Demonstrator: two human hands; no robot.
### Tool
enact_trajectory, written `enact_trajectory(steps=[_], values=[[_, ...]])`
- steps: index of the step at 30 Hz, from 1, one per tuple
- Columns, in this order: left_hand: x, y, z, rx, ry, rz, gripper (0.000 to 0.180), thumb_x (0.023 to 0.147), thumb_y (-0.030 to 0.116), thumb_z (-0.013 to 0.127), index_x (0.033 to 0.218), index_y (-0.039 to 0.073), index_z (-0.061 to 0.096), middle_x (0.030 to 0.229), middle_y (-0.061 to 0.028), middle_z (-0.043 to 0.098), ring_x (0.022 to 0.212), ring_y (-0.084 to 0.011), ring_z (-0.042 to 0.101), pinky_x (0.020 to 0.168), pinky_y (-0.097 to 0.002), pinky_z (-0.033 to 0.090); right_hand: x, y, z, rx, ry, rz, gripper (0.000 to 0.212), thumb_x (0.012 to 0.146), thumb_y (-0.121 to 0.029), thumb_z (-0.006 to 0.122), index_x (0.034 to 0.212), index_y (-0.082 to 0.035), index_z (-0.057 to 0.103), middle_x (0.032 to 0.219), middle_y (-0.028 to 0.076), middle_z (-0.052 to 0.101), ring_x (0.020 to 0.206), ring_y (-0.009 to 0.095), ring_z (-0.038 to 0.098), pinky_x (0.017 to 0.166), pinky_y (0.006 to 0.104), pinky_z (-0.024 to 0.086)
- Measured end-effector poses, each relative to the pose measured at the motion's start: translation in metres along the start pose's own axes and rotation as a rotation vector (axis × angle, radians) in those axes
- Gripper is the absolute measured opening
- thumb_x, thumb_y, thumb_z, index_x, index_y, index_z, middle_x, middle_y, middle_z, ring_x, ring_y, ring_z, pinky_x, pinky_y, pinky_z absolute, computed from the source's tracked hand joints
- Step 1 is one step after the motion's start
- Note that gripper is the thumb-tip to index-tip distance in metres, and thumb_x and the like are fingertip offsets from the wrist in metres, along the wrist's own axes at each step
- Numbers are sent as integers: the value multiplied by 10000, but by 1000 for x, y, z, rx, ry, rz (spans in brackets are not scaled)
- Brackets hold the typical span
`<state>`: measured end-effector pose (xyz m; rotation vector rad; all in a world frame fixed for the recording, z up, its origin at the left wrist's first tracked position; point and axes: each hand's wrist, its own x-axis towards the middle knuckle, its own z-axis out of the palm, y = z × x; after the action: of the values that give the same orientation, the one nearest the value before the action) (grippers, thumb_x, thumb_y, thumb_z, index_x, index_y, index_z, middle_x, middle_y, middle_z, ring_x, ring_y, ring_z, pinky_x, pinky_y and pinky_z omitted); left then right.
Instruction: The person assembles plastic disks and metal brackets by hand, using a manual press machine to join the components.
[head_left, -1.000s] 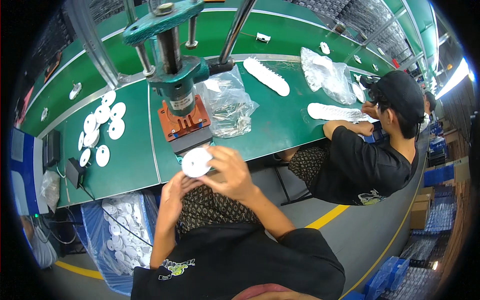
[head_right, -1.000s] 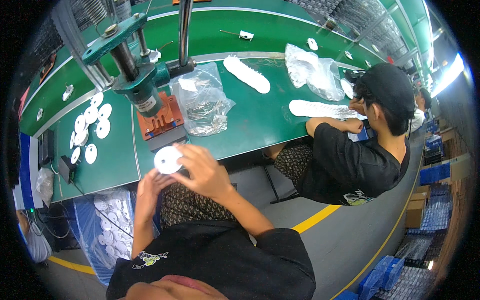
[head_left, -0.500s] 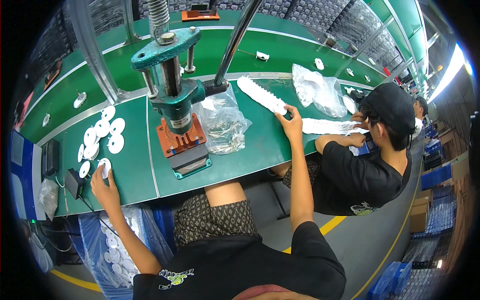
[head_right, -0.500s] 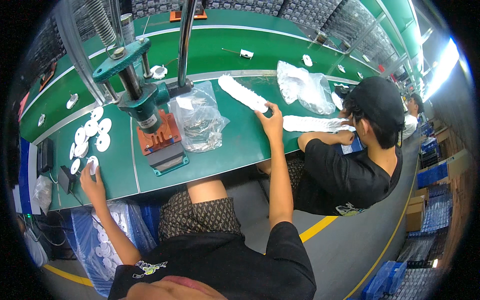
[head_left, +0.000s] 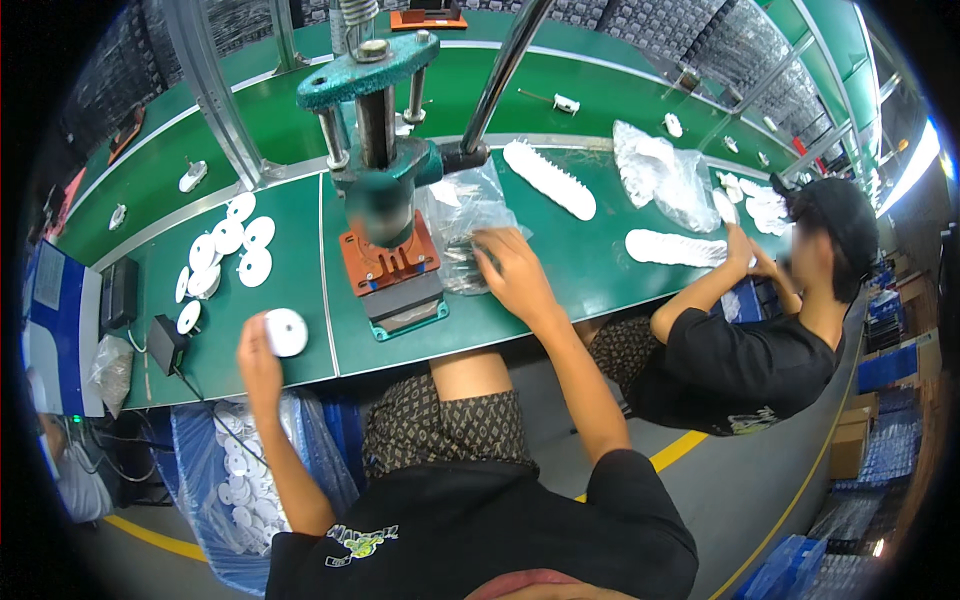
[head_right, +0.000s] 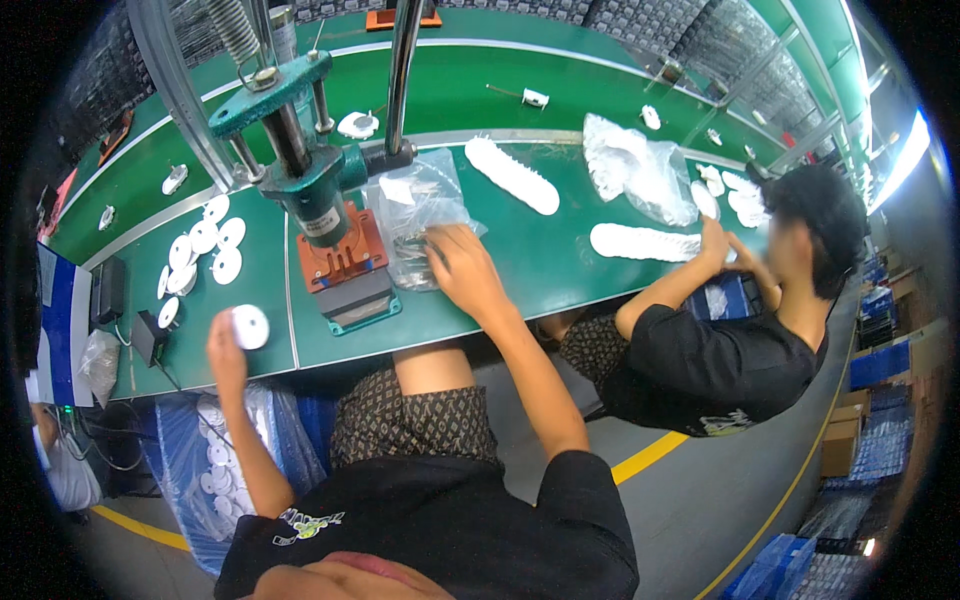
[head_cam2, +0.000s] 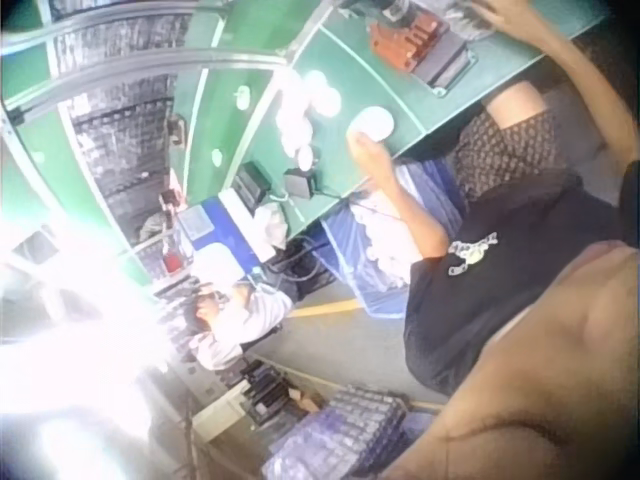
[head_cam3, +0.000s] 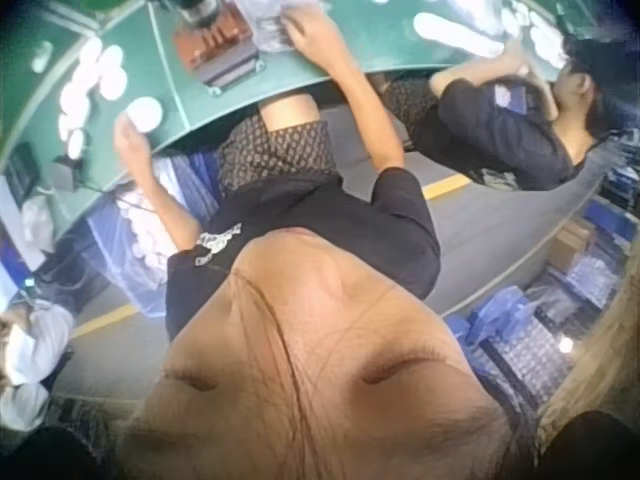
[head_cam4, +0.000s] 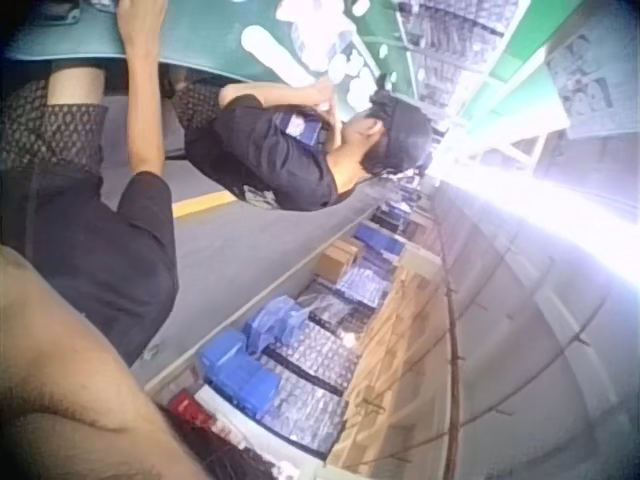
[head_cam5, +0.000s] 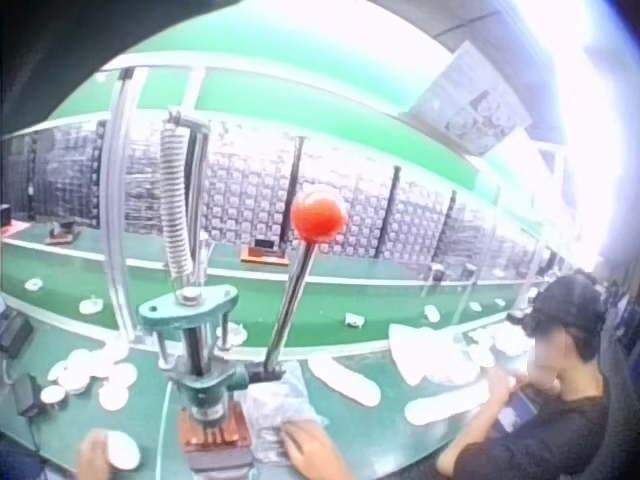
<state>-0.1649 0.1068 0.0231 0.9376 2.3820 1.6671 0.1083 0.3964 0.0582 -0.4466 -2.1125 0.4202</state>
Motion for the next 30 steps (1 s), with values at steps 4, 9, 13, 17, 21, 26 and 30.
enact_trajectory(steps=[4, 9, 13, 17, 21, 26, 30], values=[[2, 35, 31, -101, -163, 44, 332, 1056, 232, 446, 1125, -35, 632, 978, -103, 662, 922, -183, 607, 859, -302, 470, 17, 21, 42, -184, -180, 92, 136, 842, -90, 682, 929, 14, 663, 1003, 226, 650, 992, 413, 594, 893, 475, 466], [-11, 48, 35, -50, -163, 76, 521, 850, 210, 746, 1303, 26, 567, 1030, -93, 642, 981, -219, 600, 907, -356, 465, 14, 20, 45, -187, -126, 111, 134, 843, -91, 678, 922, 15, 663, 994, 233, 647, 988, 420, 593, 891, 477, 467], [-16, 72, 31, 260, -241, 217, 659, 736, 226, 808, 1323, 49, 568, 1167, -142, 590, 1137, -322, 552, 1004, -412, 417, 7, -3, 33, -117, 17, 199, 125, 820, -84, 707, 902, 7, 682, 956, 177, 672, 946, 381, 614, 842, 446, 488], [-14, 55, 32, 235, -193, 270, 639, 709, 244, 832, 1279, 71, 600, 1147, -131, 601, 1084, -331, 551, 956, -420, 436, -2, -10, 27, 92, 141, 290, 119, 836, -63, 715, 934, 4, 703, 941, 125, 709, 878, 275, 661, 795, 357, 497], [-15, 61, 32, 239, -222, 262, 637, 699, 251, 839, 1262, 62, 609, 1150, -128, 601, 1081, -330, 548, 957, -416, 431, -9, -2, 27, 625, 240, 610, 111, 925, -81, 671, 965, 21, 681, 996, 113, 742, 867, 161, 671, 790, 281, 484], [-16, 70, 33, 300, -229, 318, 661, 690, 280, 846, 1264, 56, 606, 1171, -122, 593, 1087, -331, 538, 960, -418, 423, -19, -7, 10, 940, 203, 804, 166, 972, -112, 625, 1070, 21, 608, 1098, 175, 713, 915, 157, 657, 771, 254, 489], [-16, 62, 34, 362, -224, 376, 712, 675, 303, 854, 1287, 53, 588, 1187, -123, 589, 1097, -333, 532, 967, -414, 415, -21, -17, 6, 1165, 221, 862, 184, 990, -143, 608, 1098, -7, 546, 1144, 229, 683, 928, 207, 663, 780, 291, 506]])
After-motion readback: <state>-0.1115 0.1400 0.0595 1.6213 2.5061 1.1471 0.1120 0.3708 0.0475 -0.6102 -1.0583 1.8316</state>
